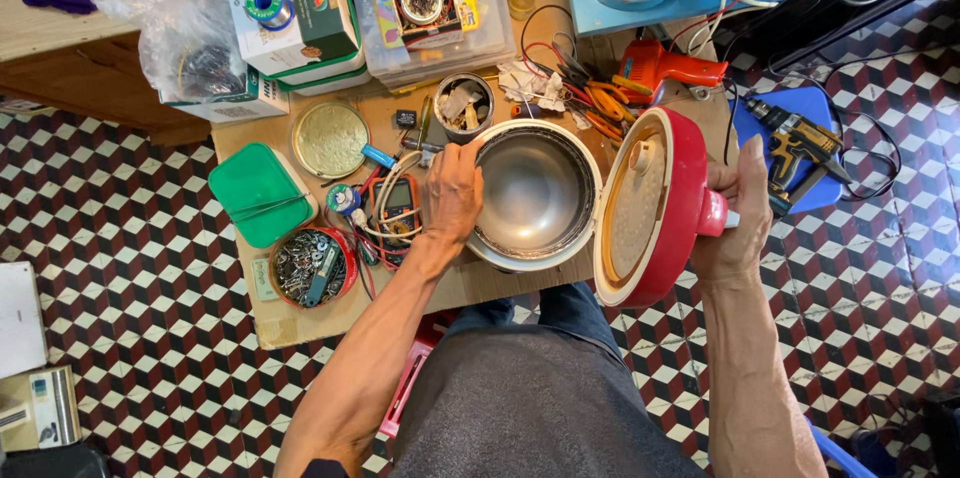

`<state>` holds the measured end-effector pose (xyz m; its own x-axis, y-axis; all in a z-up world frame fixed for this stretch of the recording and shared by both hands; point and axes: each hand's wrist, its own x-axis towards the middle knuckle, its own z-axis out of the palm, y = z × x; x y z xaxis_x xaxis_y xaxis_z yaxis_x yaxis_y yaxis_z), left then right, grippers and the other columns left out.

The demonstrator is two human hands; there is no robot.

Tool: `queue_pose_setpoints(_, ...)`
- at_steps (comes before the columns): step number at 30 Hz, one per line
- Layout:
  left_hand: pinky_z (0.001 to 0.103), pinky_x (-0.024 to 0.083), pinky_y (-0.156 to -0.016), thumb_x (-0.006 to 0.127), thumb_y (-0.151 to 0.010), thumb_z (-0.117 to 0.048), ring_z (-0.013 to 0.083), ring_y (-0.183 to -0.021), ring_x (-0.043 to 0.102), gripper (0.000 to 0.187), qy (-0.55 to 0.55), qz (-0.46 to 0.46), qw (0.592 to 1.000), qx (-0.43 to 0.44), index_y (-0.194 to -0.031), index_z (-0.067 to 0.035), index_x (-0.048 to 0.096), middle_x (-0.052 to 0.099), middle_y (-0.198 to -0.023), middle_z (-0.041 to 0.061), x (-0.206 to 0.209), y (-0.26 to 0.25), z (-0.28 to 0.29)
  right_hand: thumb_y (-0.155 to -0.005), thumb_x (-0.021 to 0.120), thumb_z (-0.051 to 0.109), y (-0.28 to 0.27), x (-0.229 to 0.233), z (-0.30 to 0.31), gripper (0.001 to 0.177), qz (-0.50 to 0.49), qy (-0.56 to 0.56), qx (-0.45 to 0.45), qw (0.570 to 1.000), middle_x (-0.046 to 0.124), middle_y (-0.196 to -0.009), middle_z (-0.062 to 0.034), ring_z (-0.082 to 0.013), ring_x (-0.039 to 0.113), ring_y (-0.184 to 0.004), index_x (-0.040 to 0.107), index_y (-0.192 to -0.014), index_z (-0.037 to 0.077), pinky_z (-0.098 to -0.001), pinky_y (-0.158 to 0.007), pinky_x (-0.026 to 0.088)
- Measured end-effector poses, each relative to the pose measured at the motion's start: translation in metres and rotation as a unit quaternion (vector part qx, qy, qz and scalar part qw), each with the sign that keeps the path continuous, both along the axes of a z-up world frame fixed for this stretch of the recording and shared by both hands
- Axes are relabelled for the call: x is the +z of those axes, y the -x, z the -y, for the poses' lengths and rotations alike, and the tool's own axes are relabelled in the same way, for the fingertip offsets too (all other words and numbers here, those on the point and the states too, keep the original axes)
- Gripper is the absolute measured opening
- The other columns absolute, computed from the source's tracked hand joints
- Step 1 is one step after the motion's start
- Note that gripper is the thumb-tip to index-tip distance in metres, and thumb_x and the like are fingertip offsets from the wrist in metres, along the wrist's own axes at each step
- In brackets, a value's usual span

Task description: The person disassembles a red and white electric rice cooker on a cluttered workbench. They remove the inner metal pot, briefly walk outside to rinse it, and return to the bench. They then use a power drill to remove screws from the bottom of the cooker's base.

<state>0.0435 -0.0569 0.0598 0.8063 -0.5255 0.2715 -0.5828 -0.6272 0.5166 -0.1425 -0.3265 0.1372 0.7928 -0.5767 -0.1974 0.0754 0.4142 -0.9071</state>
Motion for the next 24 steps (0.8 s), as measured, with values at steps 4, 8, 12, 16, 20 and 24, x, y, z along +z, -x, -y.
queue_pose_setpoints(4,0.046,0.055,-0.077,0.072,-0.085,-0.013,0.0318,-0.089,0.069,0.032,0.008,-0.039,0.999,-0.017,-0.116,-0.009,0.064,0.071,-0.097,0.012,0.003,-0.016,-0.004,-0.116,0.037,0.058,-0.002,0.003,-0.001,0.079,-0.016,-0.012,-0.006,1.000,0.072,-0.086,-0.0122,-0.0163,0.063,-0.075,0.071,-0.083,-0.006,-0.0271,-0.079,0.052)
queue_pose_setpoints(8,0.045,0.053,-0.074,0.070,-0.091,-0.024,0.0298,-0.079,0.068,0.037,-0.076,-0.202,0.975,-0.055,-0.125,-0.011,0.068,0.070,-0.085,0.014,0.009,-0.045,-0.001,-0.114,0.039,0.057,-0.004,0.009,-0.005,0.075,-0.022,0.017,-0.003,1.000,0.072,-0.086,-0.0120,-0.0153,0.063,-0.073,0.070,-0.086,-0.005,-0.0258,-0.076,0.052)
queue_pose_setpoints(12,0.032,0.053,-0.075,0.071,-0.093,-0.032,0.0142,-0.080,0.066,0.047,0.033,-0.355,0.927,-0.117,-0.136,-0.012,0.066,0.073,-0.088,0.005,0.008,-0.066,-0.009,-0.114,0.043,0.057,-0.006,0.010,-0.004,0.072,-0.030,-0.009,-0.017,0.999,0.070,-0.081,-0.0115,-0.0150,0.062,-0.068,0.069,-0.081,-0.003,-0.0255,-0.070,0.051)
queue_pose_setpoints(16,0.026,0.045,-0.064,0.073,-0.093,-0.030,0.0088,-0.073,0.051,0.050,0.081,-0.445,0.887,-0.091,-0.141,-0.015,0.068,0.062,-0.081,0.000,0.009,-0.062,-0.011,-0.111,0.044,0.055,-0.003,0.004,0.000,0.068,-0.060,-0.021,-0.035,0.997,0.071,-0.080,-0.0107,-0.0142,0.063,-0.067,0.069,-0.081,-0.001,-0.0247,-0.068,0.052)
queue_pose_setpoints(20,0.023,0.044,-0.064,0.071,-0.093,-0.030,0.0068,-0.072,0.053,0.050,0.090,-0.460,0.881,-0.063,-0.140,-0.014,0.066,0.067,-0.083,-0.001,0.016,-0.049,-0.020,-0.115,0.046,0.055,-0.003,-0.010,0.005,0.069,-0.010,-0.045,-0.023,0.999,0.068,-0.073,-0.0107,-0.0140,0.059,-0.058,0.067,-0.077,0.001,-0.0260,-0.057,0.049)
queue_pose_setpoints(24,0.022,0.049,-0.075,0.074,-0.091,-0.025,0.0068,-0.085,0.061,0.052,0.208,-0.501,0.840,-0.032,-0.139,-0.007,0.065,0.072,-0.100,0.000,-0.003,-0.036,-0.024,-0.116,0.047,0.054,-0.007,-0.008,0.012,0.071,0.023,-0.089,0.016,0.996,0.070,-0.074,-0.0098,-0.0137,0.059,-0.057,0.066,-0.076,-0.001,-0.0262,-0.058,0.050)
